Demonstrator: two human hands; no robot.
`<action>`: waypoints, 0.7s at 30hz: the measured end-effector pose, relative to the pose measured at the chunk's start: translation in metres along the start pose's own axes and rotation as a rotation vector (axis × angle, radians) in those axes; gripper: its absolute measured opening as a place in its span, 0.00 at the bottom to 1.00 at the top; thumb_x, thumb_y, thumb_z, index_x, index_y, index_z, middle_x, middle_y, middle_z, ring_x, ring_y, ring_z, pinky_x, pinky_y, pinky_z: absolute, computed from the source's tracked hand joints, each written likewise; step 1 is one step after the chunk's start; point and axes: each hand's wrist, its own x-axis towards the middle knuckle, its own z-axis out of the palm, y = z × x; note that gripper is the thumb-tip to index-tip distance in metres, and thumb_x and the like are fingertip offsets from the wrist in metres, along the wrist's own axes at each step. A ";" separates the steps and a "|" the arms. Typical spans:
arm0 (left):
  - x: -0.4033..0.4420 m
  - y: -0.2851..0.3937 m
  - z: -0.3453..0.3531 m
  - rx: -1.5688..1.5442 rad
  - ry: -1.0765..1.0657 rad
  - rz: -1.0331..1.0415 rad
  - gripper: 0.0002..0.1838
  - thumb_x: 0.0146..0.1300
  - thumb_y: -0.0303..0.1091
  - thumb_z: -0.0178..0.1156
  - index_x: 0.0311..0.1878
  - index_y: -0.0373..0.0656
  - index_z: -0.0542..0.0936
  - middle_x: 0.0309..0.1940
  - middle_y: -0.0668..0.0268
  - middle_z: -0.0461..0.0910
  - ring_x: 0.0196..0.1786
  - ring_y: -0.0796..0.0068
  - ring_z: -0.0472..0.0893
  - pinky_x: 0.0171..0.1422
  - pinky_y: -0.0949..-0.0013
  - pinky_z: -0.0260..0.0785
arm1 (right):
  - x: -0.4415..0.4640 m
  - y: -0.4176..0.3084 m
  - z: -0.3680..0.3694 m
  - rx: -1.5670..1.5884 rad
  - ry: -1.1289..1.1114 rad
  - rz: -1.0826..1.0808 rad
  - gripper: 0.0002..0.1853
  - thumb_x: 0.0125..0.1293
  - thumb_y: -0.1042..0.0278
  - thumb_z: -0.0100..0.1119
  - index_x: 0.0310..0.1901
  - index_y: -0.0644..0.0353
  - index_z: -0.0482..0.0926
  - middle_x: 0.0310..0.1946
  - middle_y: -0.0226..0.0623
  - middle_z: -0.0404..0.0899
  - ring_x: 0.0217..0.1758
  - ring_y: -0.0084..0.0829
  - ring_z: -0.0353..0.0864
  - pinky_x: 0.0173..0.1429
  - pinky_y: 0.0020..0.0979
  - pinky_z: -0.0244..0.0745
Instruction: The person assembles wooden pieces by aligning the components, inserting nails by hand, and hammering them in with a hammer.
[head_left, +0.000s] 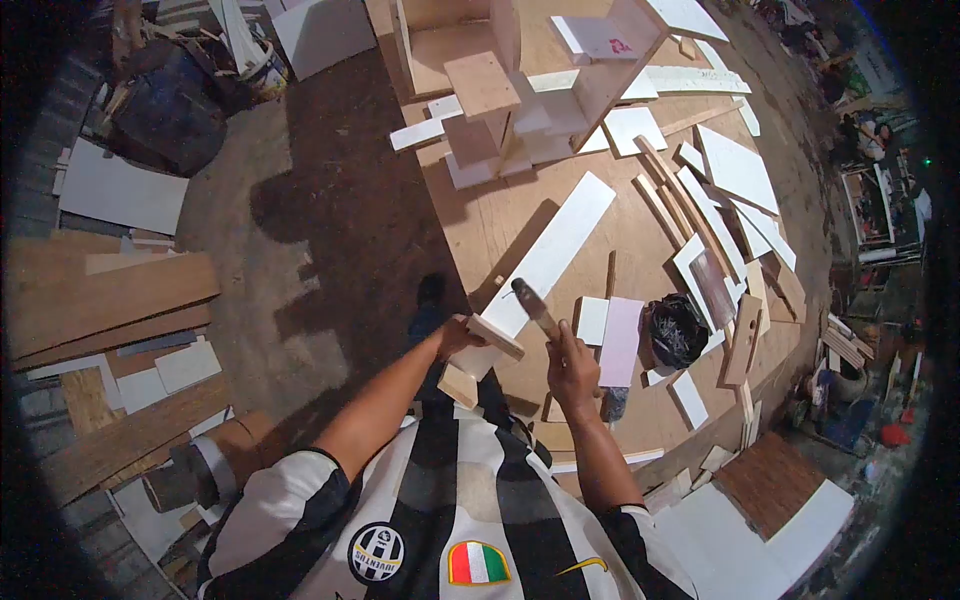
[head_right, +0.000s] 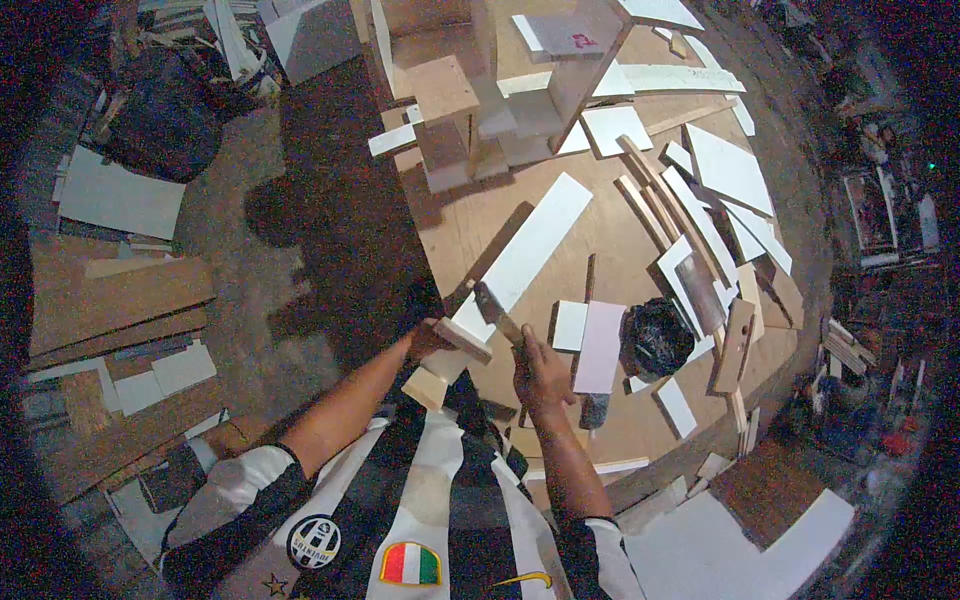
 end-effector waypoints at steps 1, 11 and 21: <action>-0.002 0.006 -0.001 0.001 0.000 0.000 0.17 0.59 0.31 0.71 0.52 0.41 0.85 0.45 0.64 0.86 0.46 0.71 0.82 0.55 0.63 0.74 | -0.001 0.004 0.005 -0.102 -0.113 0.010 0.30 0.66 0.66 0.65 0.70 0.41 0.70 0.32 0.40 0.80 0.30 0.45 0.82 0.30 0.43 0.75; -0.008 0.029 0.003 0.003 0.019 -0.028 0.20 0.56 0.35 0.74 0.53 0.42 0.85 0.46 0.65 0.86 0.46 0.73 0.83 0.54 0.65 0.75 | 0.011 -0.012 -0.013 -0.036 -0.007 0.080 0.32 0.67 0.67 0.64 0.72 0.44 0.67 0.33 0.42 0.81 0.31 0.45 0.82 0.31 0.43 0.75; -0.036 0.072 0.016 -0.060 0.032 -0.062 0.21 0.57 0.32 0.74 0.54 0.42 0.84 0.50 0.65 0.85 0.51 0.74 0.81 0.56 0.66 0.73 | 0.012 0.008 0.006 -0.171 -0.156 0.057 0.34 0.69 0.64 0.61 0.74 0.34 0.61 0.31 0.42 0.79 0.28 0.46 0.80 0.26 0.45 0.72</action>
